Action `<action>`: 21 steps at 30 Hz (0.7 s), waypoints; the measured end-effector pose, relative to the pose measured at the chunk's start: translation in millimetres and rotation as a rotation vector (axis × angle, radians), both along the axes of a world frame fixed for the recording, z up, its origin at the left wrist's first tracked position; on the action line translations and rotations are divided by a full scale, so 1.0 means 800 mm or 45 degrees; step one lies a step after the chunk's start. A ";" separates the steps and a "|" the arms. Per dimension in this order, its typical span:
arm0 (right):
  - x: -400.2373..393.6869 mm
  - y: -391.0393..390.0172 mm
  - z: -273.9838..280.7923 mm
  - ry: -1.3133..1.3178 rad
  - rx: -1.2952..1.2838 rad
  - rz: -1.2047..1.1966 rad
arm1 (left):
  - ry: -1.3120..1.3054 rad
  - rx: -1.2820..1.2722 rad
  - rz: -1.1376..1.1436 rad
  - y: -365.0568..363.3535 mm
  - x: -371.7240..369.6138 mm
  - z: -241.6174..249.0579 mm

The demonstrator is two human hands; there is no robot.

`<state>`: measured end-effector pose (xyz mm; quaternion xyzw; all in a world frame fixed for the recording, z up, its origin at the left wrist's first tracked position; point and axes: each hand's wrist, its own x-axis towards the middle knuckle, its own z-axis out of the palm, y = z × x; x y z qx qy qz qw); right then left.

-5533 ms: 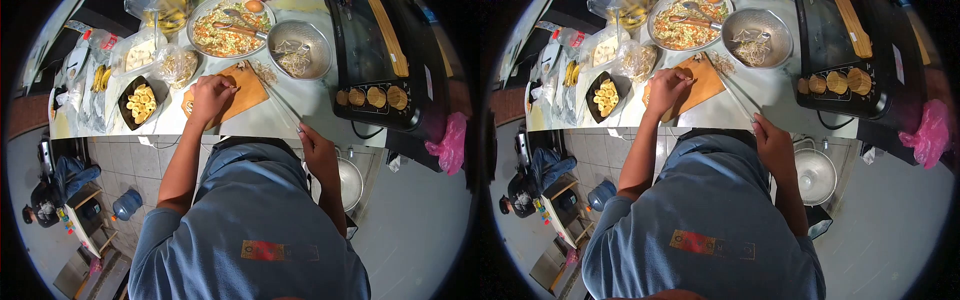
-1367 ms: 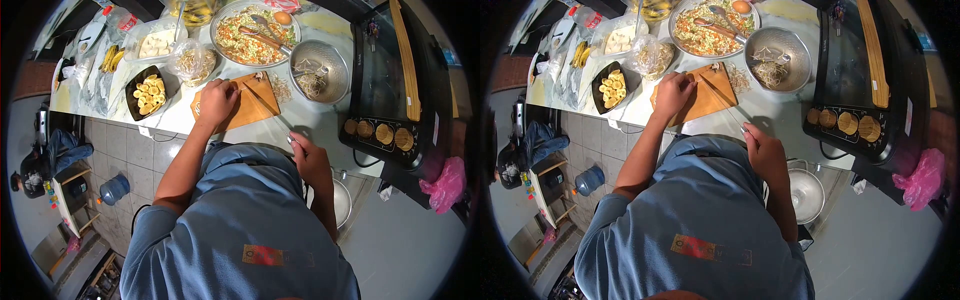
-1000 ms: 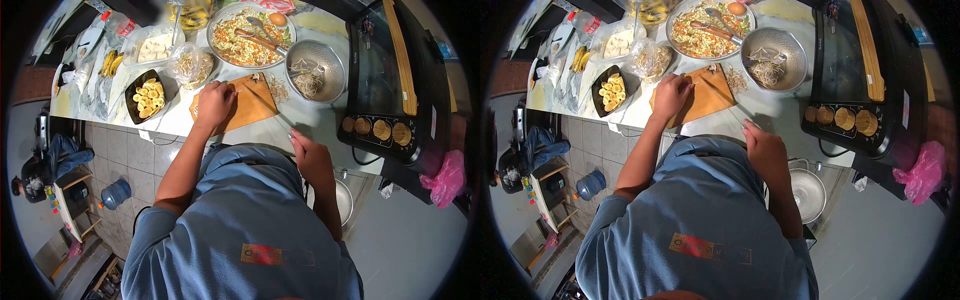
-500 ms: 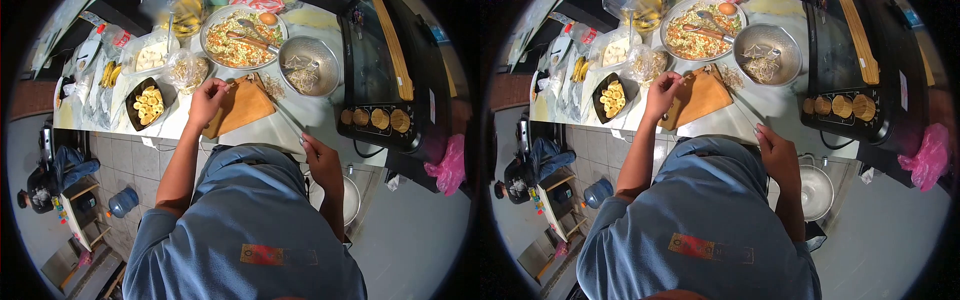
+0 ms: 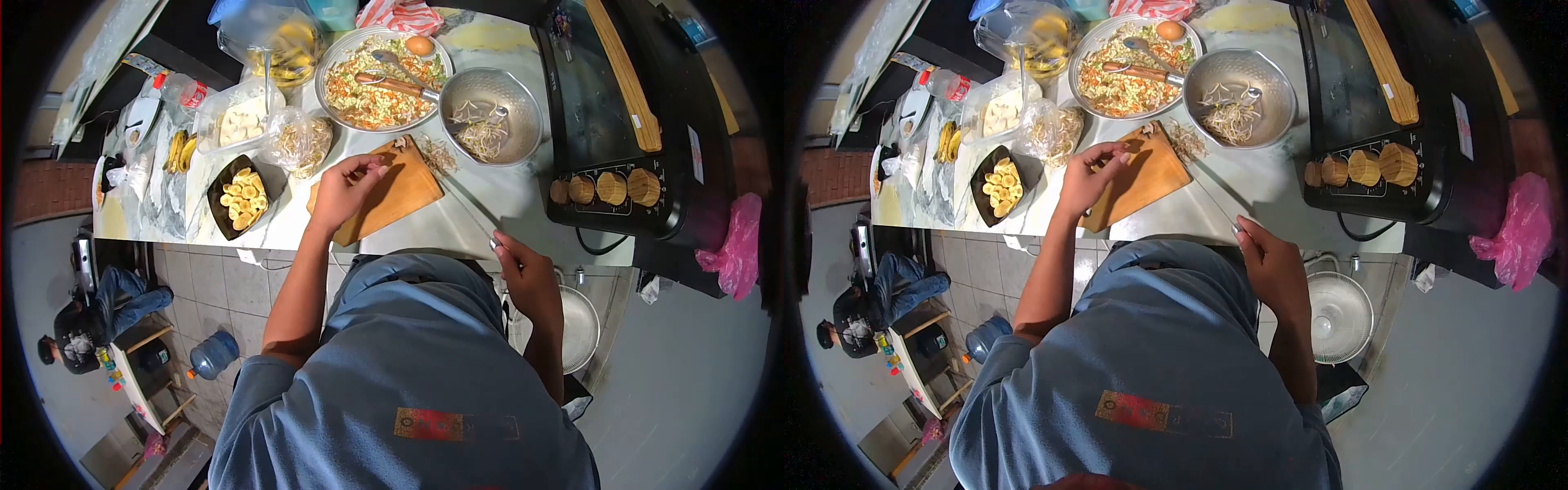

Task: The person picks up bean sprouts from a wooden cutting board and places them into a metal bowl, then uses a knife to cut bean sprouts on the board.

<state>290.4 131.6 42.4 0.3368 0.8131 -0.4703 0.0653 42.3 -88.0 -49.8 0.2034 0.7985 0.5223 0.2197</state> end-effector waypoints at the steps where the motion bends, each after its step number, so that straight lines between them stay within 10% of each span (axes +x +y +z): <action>1: 0.003 -0.001 -0.002 0.050 -0.014 -0.014 | 0.007 0.003 0.001 0.001 0.002 0.001; 21: 0.017 -0.003 -0.017 0.088 0.066 0.036 | 0.136 0.066 0.076 0.015 -0.018 0.006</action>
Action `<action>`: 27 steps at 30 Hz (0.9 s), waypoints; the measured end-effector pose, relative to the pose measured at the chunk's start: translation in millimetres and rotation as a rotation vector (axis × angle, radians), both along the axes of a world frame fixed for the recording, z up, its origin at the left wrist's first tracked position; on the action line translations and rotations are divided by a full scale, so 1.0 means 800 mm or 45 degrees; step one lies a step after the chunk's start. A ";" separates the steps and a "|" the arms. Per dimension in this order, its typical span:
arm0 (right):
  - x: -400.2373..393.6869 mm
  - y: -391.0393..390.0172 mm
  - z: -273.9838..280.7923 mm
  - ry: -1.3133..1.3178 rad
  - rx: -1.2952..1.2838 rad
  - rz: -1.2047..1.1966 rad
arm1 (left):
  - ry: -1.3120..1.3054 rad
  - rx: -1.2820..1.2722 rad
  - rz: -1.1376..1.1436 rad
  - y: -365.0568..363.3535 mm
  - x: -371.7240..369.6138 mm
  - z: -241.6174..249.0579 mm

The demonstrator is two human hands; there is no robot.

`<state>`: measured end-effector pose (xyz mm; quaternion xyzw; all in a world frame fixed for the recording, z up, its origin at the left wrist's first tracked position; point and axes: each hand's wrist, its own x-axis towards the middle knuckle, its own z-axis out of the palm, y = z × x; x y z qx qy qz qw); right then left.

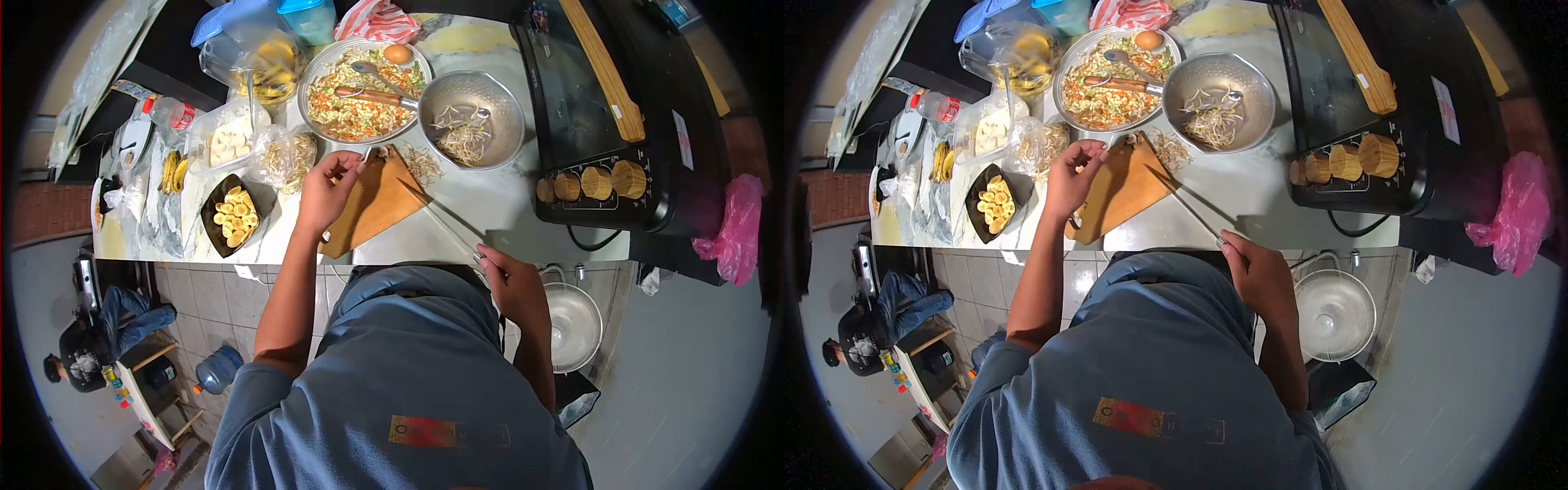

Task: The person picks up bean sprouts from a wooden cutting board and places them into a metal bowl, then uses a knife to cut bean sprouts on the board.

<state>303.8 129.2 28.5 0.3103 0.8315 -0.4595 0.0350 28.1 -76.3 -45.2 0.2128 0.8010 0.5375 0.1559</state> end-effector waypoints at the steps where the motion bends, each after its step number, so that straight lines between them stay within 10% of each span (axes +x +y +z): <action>1: 0.002 0.002 0.004 -0.066 -0.039 0.000 | 0.049 -0.055 -0.029 0.005 -0.003 0.007; 16: 0.049 0.044 0.009 -0.008 -0.070 -0.116 | 0.644 -0.013 -0.511 0.152 -0.022 0.064; 27: 0.022 0.075 0.008 0.053 -0.063 0.079 | 0.340 -0.685 -0.350 0.005 -0.024 0.012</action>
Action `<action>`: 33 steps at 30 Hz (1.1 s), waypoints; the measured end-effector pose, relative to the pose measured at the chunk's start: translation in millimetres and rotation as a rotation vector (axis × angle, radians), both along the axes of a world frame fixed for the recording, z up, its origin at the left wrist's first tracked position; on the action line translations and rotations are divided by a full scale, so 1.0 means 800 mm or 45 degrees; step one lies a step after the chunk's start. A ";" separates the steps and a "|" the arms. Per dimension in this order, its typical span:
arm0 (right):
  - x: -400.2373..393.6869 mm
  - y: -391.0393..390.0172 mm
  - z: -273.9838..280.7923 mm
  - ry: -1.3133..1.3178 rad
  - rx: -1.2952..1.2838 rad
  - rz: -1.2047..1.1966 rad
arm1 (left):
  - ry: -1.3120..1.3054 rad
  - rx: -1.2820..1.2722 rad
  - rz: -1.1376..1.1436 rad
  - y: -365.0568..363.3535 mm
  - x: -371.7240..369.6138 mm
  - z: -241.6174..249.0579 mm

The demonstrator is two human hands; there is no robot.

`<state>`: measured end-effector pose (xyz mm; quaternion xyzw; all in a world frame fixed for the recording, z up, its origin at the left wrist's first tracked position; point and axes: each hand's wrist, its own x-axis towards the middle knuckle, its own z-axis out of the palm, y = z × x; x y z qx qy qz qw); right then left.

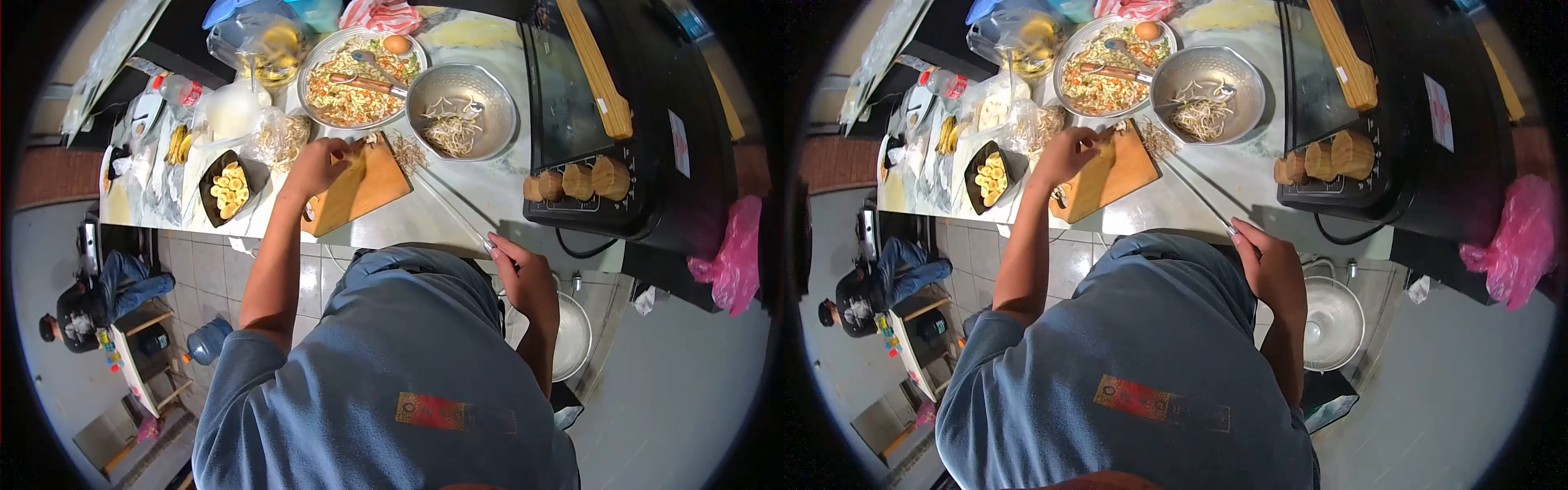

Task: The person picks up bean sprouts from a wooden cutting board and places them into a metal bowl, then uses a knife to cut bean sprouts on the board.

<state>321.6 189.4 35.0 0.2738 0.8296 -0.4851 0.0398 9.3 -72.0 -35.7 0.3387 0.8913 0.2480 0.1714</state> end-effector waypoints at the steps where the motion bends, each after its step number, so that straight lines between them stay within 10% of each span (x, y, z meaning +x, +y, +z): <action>1: -0.004 0.002 0.007 -0.070 -0.038 0.020 | 0.054 0.002 -0.046 -0.007 0.007 -0.009; 12: -0.023 0.023 0.019 -0.075 0.023 0.178 | -0.016 -0.078 0.638 0.001 0.049 -0.033; 33: 0.016 0.034 0.003 -0.122 0.007 0.027 | -0.110 0.306 0.208 0.088 0.037 -0.005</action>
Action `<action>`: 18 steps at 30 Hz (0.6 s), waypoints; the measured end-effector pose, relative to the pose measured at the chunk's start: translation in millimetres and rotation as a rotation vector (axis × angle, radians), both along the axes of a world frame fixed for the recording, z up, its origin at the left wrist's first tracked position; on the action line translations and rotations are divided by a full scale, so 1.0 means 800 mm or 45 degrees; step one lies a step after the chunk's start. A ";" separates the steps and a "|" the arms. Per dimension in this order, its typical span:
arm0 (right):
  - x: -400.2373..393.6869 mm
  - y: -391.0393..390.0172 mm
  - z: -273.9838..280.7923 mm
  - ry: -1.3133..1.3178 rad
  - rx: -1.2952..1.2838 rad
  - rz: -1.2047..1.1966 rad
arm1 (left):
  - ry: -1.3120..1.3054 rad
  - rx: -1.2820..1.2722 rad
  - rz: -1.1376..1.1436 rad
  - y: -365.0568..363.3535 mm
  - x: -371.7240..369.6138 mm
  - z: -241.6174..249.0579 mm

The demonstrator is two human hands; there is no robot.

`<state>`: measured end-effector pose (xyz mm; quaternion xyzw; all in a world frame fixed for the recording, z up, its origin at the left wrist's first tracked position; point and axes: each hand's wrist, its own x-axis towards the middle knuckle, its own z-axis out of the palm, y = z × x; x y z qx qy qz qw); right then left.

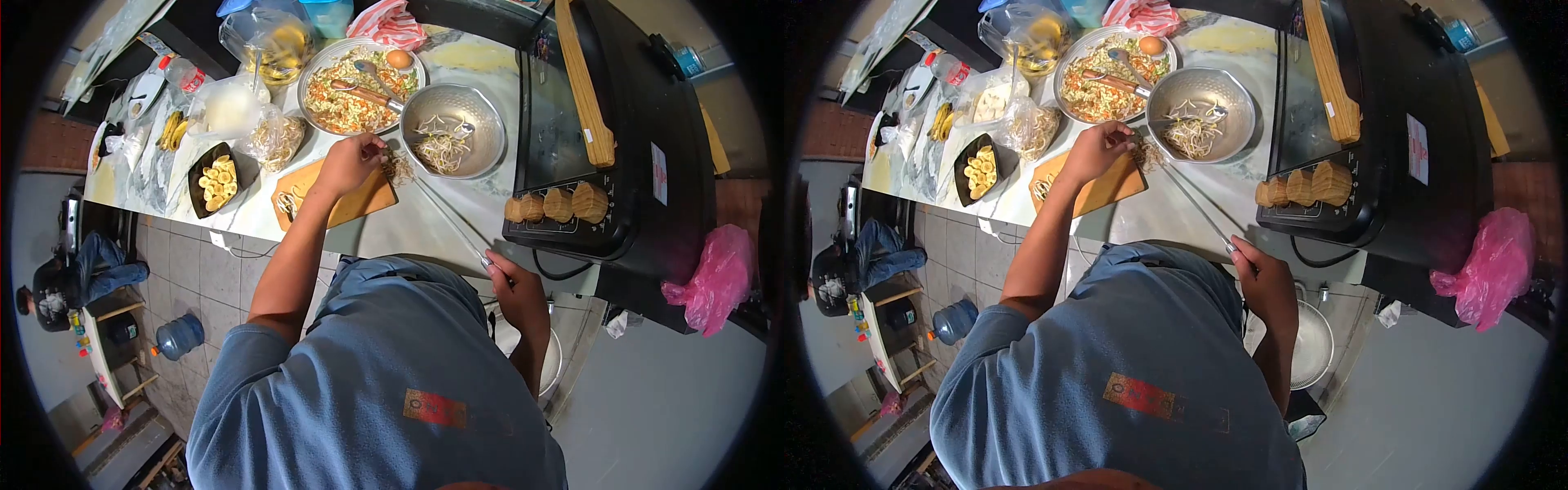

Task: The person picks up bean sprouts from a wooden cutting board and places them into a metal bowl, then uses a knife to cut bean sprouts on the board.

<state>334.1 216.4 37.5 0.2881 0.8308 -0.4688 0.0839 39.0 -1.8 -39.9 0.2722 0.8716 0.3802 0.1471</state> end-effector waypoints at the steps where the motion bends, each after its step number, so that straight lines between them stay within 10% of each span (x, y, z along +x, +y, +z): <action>1: 0.000 -0.001 -0.002 -0.003 -0.001 0.004 | -0.003 -0.001 0.004 -0.002 0.000 0.005; 9: -0.010 -0.017 0.004 -0.050 -0.024 0.037 | -0.060 0.462 -0.059 -0.016 0.013 -0.027; 18: -0.014 -0.028 0.002 -0.025 0.054 0.086 | 0.106 0.245 0.089 -0.055 0.015 -0.020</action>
